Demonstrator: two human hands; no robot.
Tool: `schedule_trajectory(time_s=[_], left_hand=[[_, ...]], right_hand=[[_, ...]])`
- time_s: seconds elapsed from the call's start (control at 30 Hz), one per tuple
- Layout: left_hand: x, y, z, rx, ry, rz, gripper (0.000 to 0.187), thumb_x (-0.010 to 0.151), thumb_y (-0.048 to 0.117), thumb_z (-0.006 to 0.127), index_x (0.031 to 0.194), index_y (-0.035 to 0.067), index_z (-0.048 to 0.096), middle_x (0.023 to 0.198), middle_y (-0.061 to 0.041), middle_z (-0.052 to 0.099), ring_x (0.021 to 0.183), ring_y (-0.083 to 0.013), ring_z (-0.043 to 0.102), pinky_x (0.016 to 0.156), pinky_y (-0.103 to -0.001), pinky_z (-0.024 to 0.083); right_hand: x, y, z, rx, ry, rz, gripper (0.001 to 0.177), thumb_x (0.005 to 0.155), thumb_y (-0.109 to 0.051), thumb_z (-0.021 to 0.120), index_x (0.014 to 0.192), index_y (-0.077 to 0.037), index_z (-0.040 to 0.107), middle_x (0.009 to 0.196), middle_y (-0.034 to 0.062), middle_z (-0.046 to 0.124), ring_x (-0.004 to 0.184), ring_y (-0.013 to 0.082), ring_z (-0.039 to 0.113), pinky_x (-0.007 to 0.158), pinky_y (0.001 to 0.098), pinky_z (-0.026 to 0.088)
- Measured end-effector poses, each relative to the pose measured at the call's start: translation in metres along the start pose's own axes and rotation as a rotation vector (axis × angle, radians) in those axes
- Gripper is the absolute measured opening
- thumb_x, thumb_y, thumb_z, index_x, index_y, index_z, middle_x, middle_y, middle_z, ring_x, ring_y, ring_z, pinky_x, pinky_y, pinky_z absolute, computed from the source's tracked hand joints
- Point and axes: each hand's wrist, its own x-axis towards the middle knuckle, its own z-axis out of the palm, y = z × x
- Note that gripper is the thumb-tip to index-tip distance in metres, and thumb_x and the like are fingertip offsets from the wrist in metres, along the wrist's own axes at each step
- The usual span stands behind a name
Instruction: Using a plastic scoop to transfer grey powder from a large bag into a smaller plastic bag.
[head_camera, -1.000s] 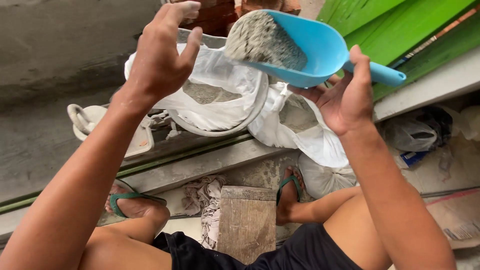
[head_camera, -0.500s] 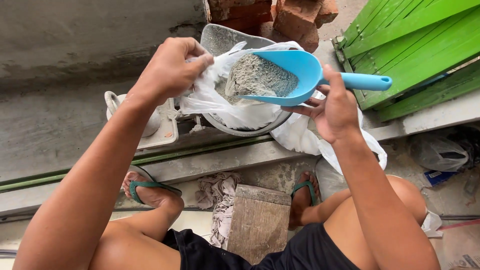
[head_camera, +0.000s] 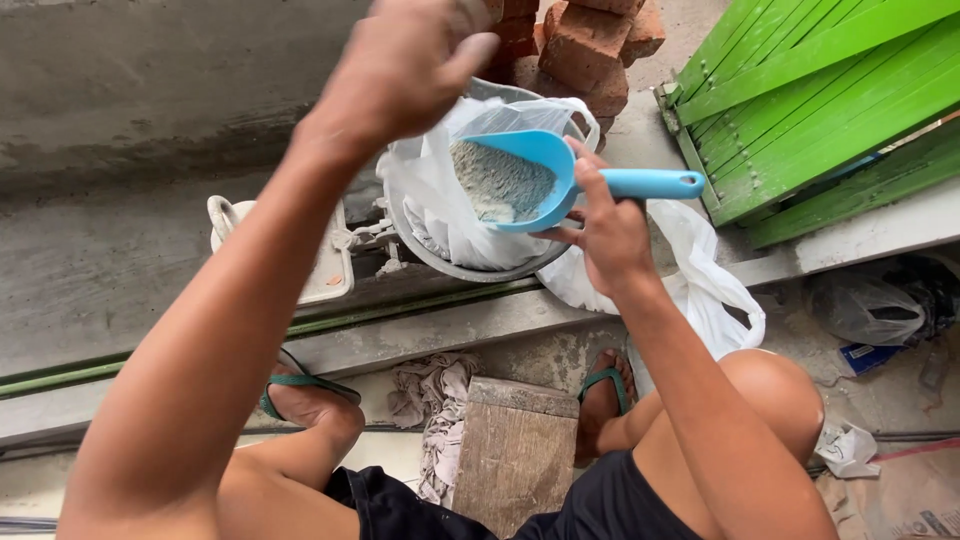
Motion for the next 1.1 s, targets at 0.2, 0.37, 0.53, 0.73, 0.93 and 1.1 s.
schedule_trajectory(time_s=[0.2, 0.37, 0.53, 0.73, 0.93, 1.1], left_hand=[[0.088, 0.047, 0.07, 0.176, -0.639, 0.126, 0.059, 0.094, 0.019, 0.05, 0.152, 0.015, 0.041, 0.151, -0.01, 0.049, 0.131, -0.0328, 0.052, 0.104, -0.043, 0.045], [0.09, 0.074, 0.06, 0.374, -1.038, -0.089, 0.066, 0.103, 0.013, 0.052, 0.164, 0.025, 0.029, 0.143, -0.006, 0.064, 0.112, -0.0186, 0.072, 0.1, -0.041, 0.054], [0.126, 0.011, 0.13, 0.295, -0.321, 0.441, 0.03, 0.106, 0.015, 0.051, 0.092, 0.003, 0.075, 0.089, -0.021, 0.071, 0.076, -0.0419, 0.07, 0.062, -0.054, 0.06], [0.047, 0.066, 0.035, 0.167, -0.267, 0.225, 0.053, 0.092, 0.042, 0.079, 0.131, 0.014, 0.055, 0.135, -0.011, 0.054, 0.119, -0.0374, 0.049, 0.081, -0.065, 0.047], [-0.057, 0.037, -0.007, 0.349, -0.348, -0.449, 0.108, 0.086, 0.081, 0.072, 0.146, -0.001, 0.036, 0.14, -0.025, 0.054, 0.122, -0.0461, 0.056, 0.096, -0.065, 0.049], [-0.108, -0.004, 0.005, -0.232, -0.202, -0.454, 0.032, 0.097, 0.034, 0.062, 0.087, 0.005, 0.072, 0.085, -0.019, 0.072, 0.088, -0.0383, 0.071, 0.081, -0.054, 0.054]], right_hand=[[-0.004, 0.01, 0.001, 0.0, 0.005, 0.008, 0.055, 0.097, -0.036, 0.05, 0.149, -0.018, 0.055, 0.127, 0.0136, 0.07, 0.099, 0.0261, 0.072, 0.076, 0.0491, 0.069], [-0.004, 0.014, -0.005, 0.02, -0.01, 0.018, 0.056, 0.096, -0.037, 0.052, 0.147, -0.016, 0.057, 0.12, 0.0122, 0.068, 0.101, 0.0217, 0.067, 0.076, 0.0478, 0.069], [-0.009, 0.013, -0.005, 0.009, -0.018, -0.067, 0.056, 0.092, -0.04, 0.058, 0.142, -0.017, 0.059, 0.146, 0.0129, 0.058, 0.124, 0.0251, 0.062, 0.076, 0.0469, 0.072], [-0.004, 0.004, 0.001, -0.112, 0.046, -0.152, 0.054, 0.093, -0.043, 0.056, 0.14, -0.017, 0.061, 0.146, 0.0177, 0.055, 0.134, 0.0297, 0.054, 0.076, 0.0498, 0.074], [0.004, -0.006, 0.0, -0.112, 0.034, -0.28, 0.05, 0.098, -0.035, 0.054, 0.142, -0.01, 0.056, 0.151, 0.022, 0.053, 0.12, 0.035, 0.069, 0.071, 0.0553, 0.074], [0.007, -0.005, -0.008, -0.133, -0.048, -0.403, 0.051, 0.109, -0.035, 0.052, 0.147, -0.002, 0.05, 0.134, 0.0371, 0.055, 0.117, 0.0572, 0.063, 0.078, 0.0558, 0.069]])
